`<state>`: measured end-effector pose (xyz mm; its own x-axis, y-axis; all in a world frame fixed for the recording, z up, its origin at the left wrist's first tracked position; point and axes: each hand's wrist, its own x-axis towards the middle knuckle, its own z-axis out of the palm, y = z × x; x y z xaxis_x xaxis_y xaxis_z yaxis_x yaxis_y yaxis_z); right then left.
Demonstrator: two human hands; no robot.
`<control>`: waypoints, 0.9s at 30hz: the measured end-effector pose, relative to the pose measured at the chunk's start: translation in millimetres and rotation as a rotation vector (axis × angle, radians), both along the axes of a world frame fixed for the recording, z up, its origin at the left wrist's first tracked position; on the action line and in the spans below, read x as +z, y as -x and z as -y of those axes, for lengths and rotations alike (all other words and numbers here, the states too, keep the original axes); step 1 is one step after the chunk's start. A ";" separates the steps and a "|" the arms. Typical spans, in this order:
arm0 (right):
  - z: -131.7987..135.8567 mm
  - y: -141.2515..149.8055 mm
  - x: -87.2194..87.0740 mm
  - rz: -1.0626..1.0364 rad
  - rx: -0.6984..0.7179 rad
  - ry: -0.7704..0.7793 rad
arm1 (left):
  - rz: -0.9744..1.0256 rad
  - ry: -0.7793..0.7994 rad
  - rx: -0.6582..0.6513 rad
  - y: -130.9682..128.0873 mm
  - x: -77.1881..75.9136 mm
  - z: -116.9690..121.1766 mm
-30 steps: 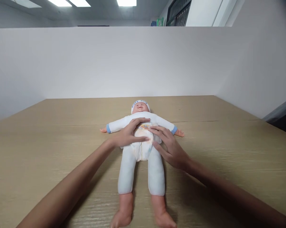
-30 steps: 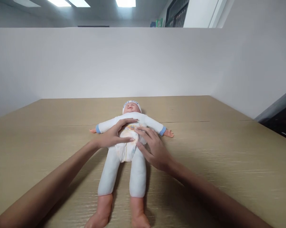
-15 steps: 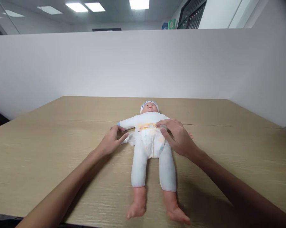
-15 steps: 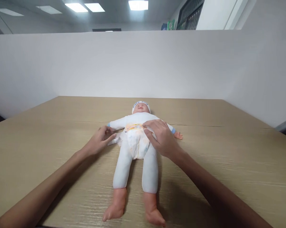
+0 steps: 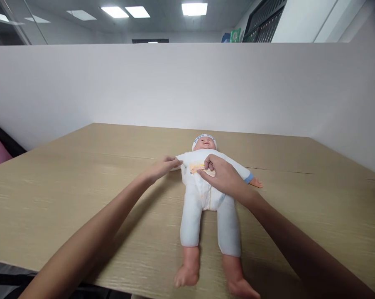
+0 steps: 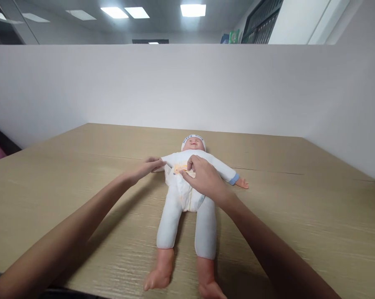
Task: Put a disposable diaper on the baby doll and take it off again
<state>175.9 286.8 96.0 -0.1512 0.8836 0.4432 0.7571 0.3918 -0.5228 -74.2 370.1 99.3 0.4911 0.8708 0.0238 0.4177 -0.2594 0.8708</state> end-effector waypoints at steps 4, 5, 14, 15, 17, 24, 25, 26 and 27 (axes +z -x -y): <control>-0.3 0.0 0.4 -0.026 -0.036 0.073 | 0.058 0.016 -0.045 -47.1 3.1 4.4; -0.3 -0.2 0.7 -0.039 -0.042 0.093 | 0.067 0.020 -0.054 -55.5 1.8 6.4; -4.6 2.2 -3.5 -0.203 -0.061 0.127 | 0.193 0.002 -0.066 -55.6 -12.1 18.9; -6.0 2.4 -5.3 -0.205 -0.073 0.119 | 0.210 -0.001 -0.049 -56.3 -14.5 20.2; -9.7 2.0 -9.2 -0.195 -0.083 0.096 | 0.255 -0.018 0.001 -60.0 -19.9 21.7; 6.6 6.4 -2.9 -0.155 -0.145 -0.131 | 0.293 -0.157 0.218 -66.2 -15.2 45.3; 19.4 9.7 1.3 -0.140 -0.158 -0.195 | 0.276 -0.217 0.246 -63.7 -10.4 57.7; 35.1 13.3 5.5 -0.132 -0.152 -0.240 | 0.252 -0.289 0.258 -60.3 -5.5 72.5; 53.0 16.6 9.1 -0.131 -0.124 -0.256 | 0.217 -0.362 0.242 -56.0 -1.2 88.8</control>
<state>159.2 233.9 105.1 0.0242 0.7491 0.6620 0.7397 0.4320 -0.5159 -18.2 281.3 98.2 0.2257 0.8763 0.4256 0.3222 -0.4795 0.8163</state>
